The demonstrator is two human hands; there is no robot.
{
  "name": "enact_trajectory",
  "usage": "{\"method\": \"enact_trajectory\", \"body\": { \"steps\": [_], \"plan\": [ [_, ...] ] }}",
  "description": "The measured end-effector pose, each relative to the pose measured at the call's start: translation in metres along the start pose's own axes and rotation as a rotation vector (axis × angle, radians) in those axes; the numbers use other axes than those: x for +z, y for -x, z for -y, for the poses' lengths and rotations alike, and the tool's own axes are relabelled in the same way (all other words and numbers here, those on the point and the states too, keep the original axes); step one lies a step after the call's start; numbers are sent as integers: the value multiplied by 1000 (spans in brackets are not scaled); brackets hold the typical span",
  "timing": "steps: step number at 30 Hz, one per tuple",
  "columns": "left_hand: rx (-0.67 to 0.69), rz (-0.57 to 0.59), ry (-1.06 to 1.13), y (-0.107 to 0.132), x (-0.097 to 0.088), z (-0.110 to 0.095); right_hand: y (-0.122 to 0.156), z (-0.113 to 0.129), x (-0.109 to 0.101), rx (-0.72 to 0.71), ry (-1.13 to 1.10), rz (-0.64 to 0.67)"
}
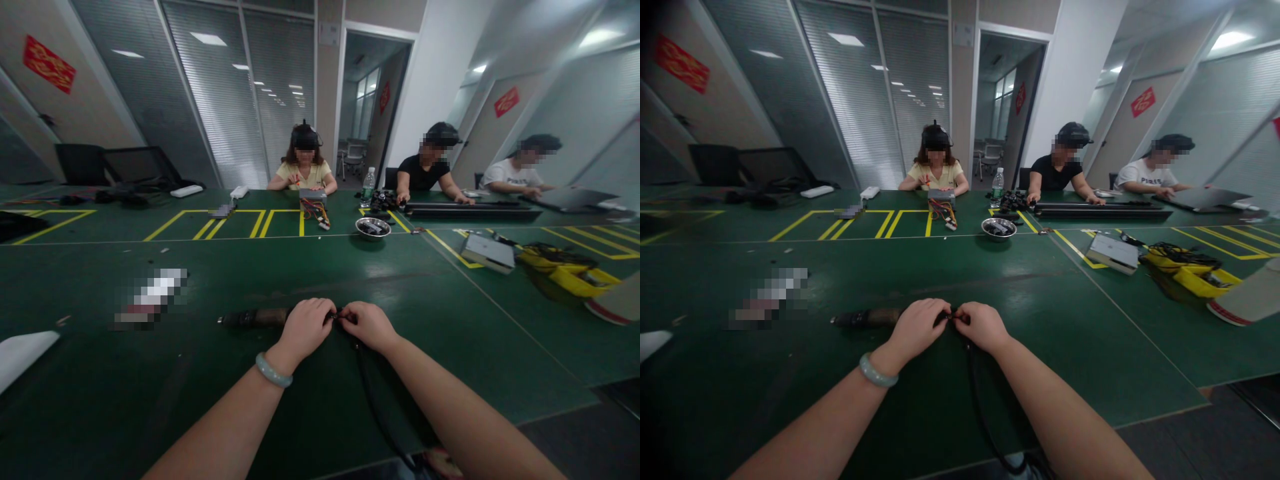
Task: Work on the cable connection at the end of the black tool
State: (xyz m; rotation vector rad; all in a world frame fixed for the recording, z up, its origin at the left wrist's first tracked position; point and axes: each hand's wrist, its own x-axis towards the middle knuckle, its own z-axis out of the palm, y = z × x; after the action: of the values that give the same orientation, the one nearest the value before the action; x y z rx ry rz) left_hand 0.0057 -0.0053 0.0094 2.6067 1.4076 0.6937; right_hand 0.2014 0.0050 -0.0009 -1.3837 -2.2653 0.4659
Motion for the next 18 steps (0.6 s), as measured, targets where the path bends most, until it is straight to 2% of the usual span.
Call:
{"method": "enact_trajectory", "body": {
  "steps": [18],
  "plan": [
    [-23,-12,18,-1,3,0,1,0,-2,7,-12,-9]
  ]
}}
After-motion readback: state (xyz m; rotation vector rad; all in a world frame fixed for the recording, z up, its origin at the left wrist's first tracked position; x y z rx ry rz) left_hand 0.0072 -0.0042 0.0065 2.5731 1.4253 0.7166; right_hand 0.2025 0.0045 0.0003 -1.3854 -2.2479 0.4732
